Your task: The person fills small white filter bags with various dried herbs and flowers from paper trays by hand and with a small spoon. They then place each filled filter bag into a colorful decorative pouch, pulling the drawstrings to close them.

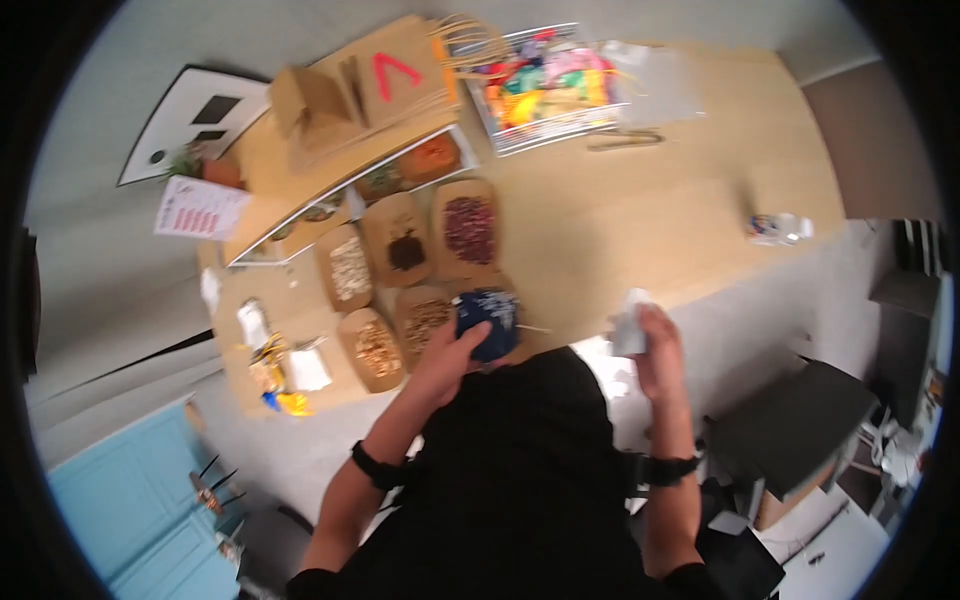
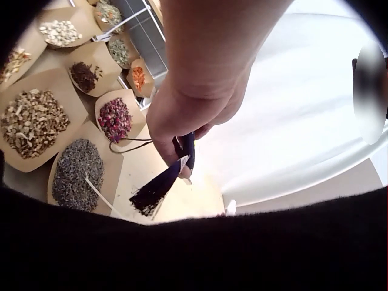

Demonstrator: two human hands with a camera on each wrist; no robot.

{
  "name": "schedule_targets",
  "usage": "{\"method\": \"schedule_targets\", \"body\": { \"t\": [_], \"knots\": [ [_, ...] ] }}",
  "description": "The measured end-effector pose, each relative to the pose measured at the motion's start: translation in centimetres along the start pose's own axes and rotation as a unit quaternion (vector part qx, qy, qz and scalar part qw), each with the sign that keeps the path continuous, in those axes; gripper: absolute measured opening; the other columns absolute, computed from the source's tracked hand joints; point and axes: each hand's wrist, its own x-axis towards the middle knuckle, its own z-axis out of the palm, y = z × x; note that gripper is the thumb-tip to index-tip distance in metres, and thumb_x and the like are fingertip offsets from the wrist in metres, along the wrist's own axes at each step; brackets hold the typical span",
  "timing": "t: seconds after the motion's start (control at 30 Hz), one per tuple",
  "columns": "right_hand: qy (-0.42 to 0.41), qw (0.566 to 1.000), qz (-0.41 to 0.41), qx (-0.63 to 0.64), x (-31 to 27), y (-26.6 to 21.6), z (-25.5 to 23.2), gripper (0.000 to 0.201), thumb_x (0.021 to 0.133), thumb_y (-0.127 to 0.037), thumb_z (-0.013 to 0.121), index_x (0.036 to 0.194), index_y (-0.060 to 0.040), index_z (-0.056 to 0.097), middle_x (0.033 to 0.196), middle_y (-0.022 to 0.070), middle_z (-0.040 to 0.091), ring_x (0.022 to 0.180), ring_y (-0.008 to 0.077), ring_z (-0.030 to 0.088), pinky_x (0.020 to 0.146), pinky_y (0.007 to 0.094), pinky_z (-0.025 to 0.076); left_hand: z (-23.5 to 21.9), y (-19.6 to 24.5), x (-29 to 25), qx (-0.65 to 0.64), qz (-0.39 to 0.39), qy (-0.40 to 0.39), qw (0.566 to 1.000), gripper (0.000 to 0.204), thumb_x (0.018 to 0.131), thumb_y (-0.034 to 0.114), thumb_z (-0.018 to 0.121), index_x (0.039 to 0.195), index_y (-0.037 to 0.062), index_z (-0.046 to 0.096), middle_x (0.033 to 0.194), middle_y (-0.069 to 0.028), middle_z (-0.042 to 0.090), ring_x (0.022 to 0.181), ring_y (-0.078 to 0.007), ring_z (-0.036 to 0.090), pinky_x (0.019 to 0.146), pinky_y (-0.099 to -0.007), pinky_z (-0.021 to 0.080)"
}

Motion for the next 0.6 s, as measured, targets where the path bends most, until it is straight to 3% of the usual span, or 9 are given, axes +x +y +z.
{"method": "schedule_targets", "body": {
  "t": [0.1,0.17,0.23,0.33,0.47,0.6],
  "knots": [
    [0.002,1.000,0.017,0.006,0.1,1.0,-1.8,0.036,0.095,-0.040,0.055,0.114,-0.0098,0.056,0.097,0.0091,0.066,0.077,0.0213,0.065,0.068,0.0343,0.054,-2.1,1.5,-1.7,-0.068,0.070,0.043,0.994,0.026,0.096,0.019,0.058,0.117,0.0021,0.057,0.100,-0.0075,0.066,0.082,-0.0176,0.065,0.067,-0.0324,0.057],
    [-0.001,1.000,0.026,0.012,0.2,1.1,-1.5,0.038,0.093,-0.042,0.058,0.111,-0.0081,0.058,0.095,0.0095,0.066,0.080,0.0211,0.067,0.069,0.0333,0.055,-5.7,2.0,-3.7,-0.053,0.075,0.093,0.991,0.026,0.096,0.019,0.058,0.118,0.0038,0.056,0.098,-0.0058,0.067,0.080,-0.0169,0.067,0.060,-0.0306,0.055],
    [-0.053,0.998,0.026,-0.012,0.7,1.2,-1.8,0.038,0.092,-0.039,0.060,0.111,-0.0066,0.058,0.093,0.0095,0.066,0.077,0.0201,0.066,0.068,0.0309,0.054,-8.7,2.6,-6.3,-0.075,0.099,0.171,0.977,0.026,0.096,0.020,0.058,0.117,0.0040,0.056,0.096,-0.0053,0.068,0.077,-0.0171,0.068,0.053,-0.0285,0.052],
    [-0.060,0.997,0.022,-0.042,1.2,1.7,0.0,0.031,0.092,-0.028,0.062,0.110,-0.0033,0.059,0.090,0.0095,0.066,0.074,0.0186,0.065,0.068,0.0295,0.054,-15.0,1.9,-10.3,-0.064,0.106,0.307,0.944,0.024,0.094,0.021,0.055,0.111,0.0047,0.058,0.089,-0.0073,0.069,0.068,-0.0177,0.068,0.043,-0.0276,0.048],
    [-0.050,0.998,0.022,-0.032,-0.2,3.1,2.6,0.024,0.091,-0.019,0.060,0.107,-0.0017,0.059,0.090,0.0093,0.066,0.075,0.0182,0.065,0.070,0.0299,0.054,-25.2,-1.0,-15.1,-0.041,0.134,0.437,0.888,0.019,0.092,0.015,0.051,0.106,0.0055,0.060,0.086,-0.0053,0.068,0.066,-0.0158,0.066,0.047,-0.0268,0.047],
    [-0.030,0.999,0.033,-0.022,-2.1,6.3,4.9,0.020,0.092,-0.017,0.058,0.106,-0.0028,0.059,0.091,0.0080,0.066,0.077,0.0171,0.065,0.072,0.0305,0.054,-34.2,-1.8,-18.1,-0.076,0.111,0.447,0.884,0.021,0.095,0.016,0.050,0.110,0.0048,0.058,0.090,-0.0071,0.068,0.066,-0.0166,0.065,0.049,-0.0260,0.046]
  ]
}}
